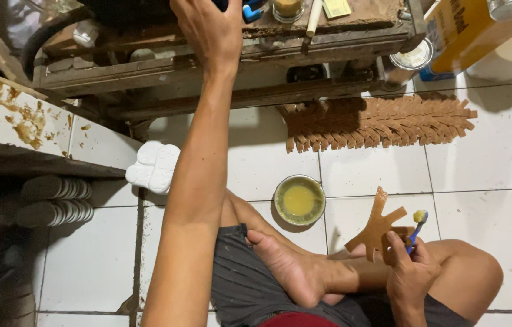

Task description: The person sits on a tiled floor and brushes a yellow liquid from a bowl onto flat wooden cutout shapes using a toothbrush, coating each piece and placing it onto a growing pile of finished pieces on the floor. They briefly reach up to a phone on a shelf before resuming coating.

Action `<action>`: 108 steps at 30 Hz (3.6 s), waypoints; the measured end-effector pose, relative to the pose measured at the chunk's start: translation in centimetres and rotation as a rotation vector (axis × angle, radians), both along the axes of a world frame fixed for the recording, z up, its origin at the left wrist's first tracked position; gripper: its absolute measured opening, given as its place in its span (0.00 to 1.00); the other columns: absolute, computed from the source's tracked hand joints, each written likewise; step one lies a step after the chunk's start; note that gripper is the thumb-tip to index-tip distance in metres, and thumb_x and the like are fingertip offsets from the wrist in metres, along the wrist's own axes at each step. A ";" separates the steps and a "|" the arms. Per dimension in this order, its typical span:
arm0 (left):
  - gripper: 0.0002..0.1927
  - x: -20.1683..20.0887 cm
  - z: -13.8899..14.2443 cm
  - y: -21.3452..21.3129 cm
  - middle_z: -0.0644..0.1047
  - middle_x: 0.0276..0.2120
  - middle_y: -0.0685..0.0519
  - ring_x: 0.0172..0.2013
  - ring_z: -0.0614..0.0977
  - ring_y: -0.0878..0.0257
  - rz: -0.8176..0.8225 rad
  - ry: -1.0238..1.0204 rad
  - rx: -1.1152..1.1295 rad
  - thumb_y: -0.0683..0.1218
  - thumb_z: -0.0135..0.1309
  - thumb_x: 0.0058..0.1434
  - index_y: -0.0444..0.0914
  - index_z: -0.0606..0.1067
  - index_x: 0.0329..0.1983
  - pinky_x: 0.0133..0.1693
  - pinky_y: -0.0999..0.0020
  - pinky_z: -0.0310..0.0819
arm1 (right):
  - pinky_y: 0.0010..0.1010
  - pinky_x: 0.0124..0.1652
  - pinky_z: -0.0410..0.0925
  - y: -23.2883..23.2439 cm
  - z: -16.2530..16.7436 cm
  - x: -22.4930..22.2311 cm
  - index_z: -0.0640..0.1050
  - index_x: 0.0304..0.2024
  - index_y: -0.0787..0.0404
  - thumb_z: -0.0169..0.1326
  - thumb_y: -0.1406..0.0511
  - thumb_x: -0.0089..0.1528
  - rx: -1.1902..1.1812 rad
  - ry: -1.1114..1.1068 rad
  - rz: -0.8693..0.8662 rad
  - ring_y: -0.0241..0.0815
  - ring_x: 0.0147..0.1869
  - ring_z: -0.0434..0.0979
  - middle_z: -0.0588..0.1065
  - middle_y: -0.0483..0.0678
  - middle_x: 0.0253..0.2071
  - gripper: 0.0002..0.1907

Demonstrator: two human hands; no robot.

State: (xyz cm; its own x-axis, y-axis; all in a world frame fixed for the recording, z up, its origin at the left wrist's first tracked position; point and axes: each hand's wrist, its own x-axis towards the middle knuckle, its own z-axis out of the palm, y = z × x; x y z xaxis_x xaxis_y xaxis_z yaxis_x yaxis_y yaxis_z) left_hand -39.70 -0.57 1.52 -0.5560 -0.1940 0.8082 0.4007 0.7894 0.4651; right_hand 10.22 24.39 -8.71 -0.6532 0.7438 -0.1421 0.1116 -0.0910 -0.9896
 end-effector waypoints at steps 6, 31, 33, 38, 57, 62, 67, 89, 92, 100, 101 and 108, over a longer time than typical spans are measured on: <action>0.52 4.2 -1.9 -0.7 0.52 0.71 0.31 0.69 0.62 0.35 -0.027 -0.019 -0.053 0.60 0.68 0.62 0.40 0.47 0.76 0.68 0.43 0.62 | 0.20 0.31 0.62 -0.4 0.3 -0.2 0.79 0.44 0.70 0.61 0.69 0.67 0.027 -0.044 0.021 0.28 0.32 0.69 0.74 0.42 0.33 0.08; 0.41 6.2 -2.5 -1.1 0.43 0.75 0.32 0.74 0.54 0.34 -0.097 -0.077 -0.062 0.62 0.59 0.72 0.57 0.48 0.78 0.71 0.35 0.55 | 0.18 0.32 0.62 0.5 -0.4 0.0 0.79 0.45 0.68 0.60 0.69 0.67 0.007 -0.015 0.009 0.27 0.32 0.70 0.75 0.42 0.33 0.07; 0.43 8.3 -2.0 -0.9 0.42 0.76 0.34 0.75 0.53 0.36 -0.160 -0.052 0.038 0.61 0.59 0.72 0.53 0.46 0.79 0.73 0.37 0.53 | 0.18 0.31 0.61 0.6 -0.5 0.0 0.77 0.43 0.67 0.59 0.70 0.67 -0.108 0.019 0.007 0.27 0.31 0.69 0.74 0.41 0.33 0.05; 0.43 24.2 -4.5 2.0 0.57 0.76 0.37 0.72 0.66 0.49 -0.643 -0.308 0.291 0.50 0.58 0.69 0.34 0.49 0.79 0.73 0.53 0.61 | 0.18 0.29 0.60 -0.1 0.1 -1.1 0.75 0.40 0.65 0.59 0.71 0.68 -0.318 0.129 0.095 0.27 0.29 0.66 0.70 0.40 0.30 0.05; 0.14 36.6 -1.9 -3.4 0.80 0.42 0.50 0.42 0.80 0.67 -1.184 -1.168 1.100 0.40 0.58 0.68 0.26 0.76 0.53 0.47 0.73 0.76 | 0.19 0.30 0.58 -3.8 9.8 -3.9 0.77 0.60 0.71 0.46 0.69 0.72 -0.045 0.155 0.547 0.29 0.30 0.62 0.74 0.47 0.37 0.17; 0.16 37.0 0.0 -3.3 0.80 0.45 0.50 0.45 0.80 0.67 -1.236 -1.188 1.088 0.40 0.58 0.67 0.27 0.75 0.56 0.49 0.72 0.77 | 0.21 0.33 0.62 -4.4 12.1 -4.1 0.79 0.55 0.71 0.52 0.76 0.65 0.349 0.103 0.691 0.33 0.34 0.69 0.74 0.48 0.33 0.16; 0.19 37.1 0.9 -3.6 0.80 0.48 0.50 0.47 0.81 0.68 -1.260 -1.205 1.062 0.40 0.56 0.67 0.28 0.73 0.60 0.51 0.73 0.78 | 0.22 0.32 0.63 -5.4 12.6 -5.0 0.80 0.54 0.69 0.54 0.77 0.64 0.442 0.119 0.687 0.32 0.33 0.71 0.75 0.47 0.31 0.16; 0.18 37.6 0.0 -3.9 0.81 0.46 0.47 0.44 0.83 0.64 -1.154 -1.237 1.236 0.38 0.57 0.65 0.29 0.74 0.57 0.48 0.70 0.80 | 0.32 0.30 0.64 -4.2 5.9 -7.5 0.82 0.53 0.61 0.58 0.70 0.66 0.587 -0.168 0.612 0.41 0.29 0.69 0.72 0.50 0.28 0.13; 0.16 37.8 -1.3 -4.2 0.81 0.46 0.46 0.44 0.83 0.63 -1.123 -1.283 1.241 0.37 0.58 0.65 0.28 0.76 0.55 0.48 0.69 0.81 | 0.38 0.30 0.67 -4.6 1.5 -8.9 0.83 0.49 0.57 0.58 0.66 0.64 0.835 -0.278 0.728 0.49 0.29 0.74 0.75 0.52 0.31 0.12; 0.15 37.7 -3.2 -5.1 0.81 0.45 0.49 0.45 0.82 0.65 -1.012 -1.189 1.487 0.39 0.56 0.66 0.30 0.76 0.55 0.50 0.70 0.78 | 0.44 0.28 0.70 -5.4 -4.9 -11.4 0.79 0.37 0.52 0.57 0.59 0.64 1.367 -0.588 0.961 0.53 0.31 0.78 0.76 0.49 0.37 0.05; 0.15 37.5 -3.2 -5.2 0.81 0.45 0.49 0.45 0.82 0.65 -1.001 -1.172 1.482 0.39 0.56 0.65 0.30 0.76 0.55 0.50 0.69 0.78 | 0.45 0.26 0.69 -4.6 -5.0 -10.6 0.80 0.42 0.50 0.57 0.60 0.62 1.312 -0.521 0.933 0.54 0.29 0.77 0.75 0.49 0.34 0.07; 0.10 37.1 -2.8 -5.7 0.81 0.44 0.48 0.44 0.82 0.64 -1.035 -1.124 1.492 0.38 0.57 0.67 0.29 0.77 0.50 0.49 0.68 0.77 | 0.40 0.35 0.72 5.1 -0.6 -5.4 0.83 0.52 0.49 0.52 0.60 0.67 1.205 -0.700 0.738 0.51 0.33 0.79 0.78 0.49 0.41 0.14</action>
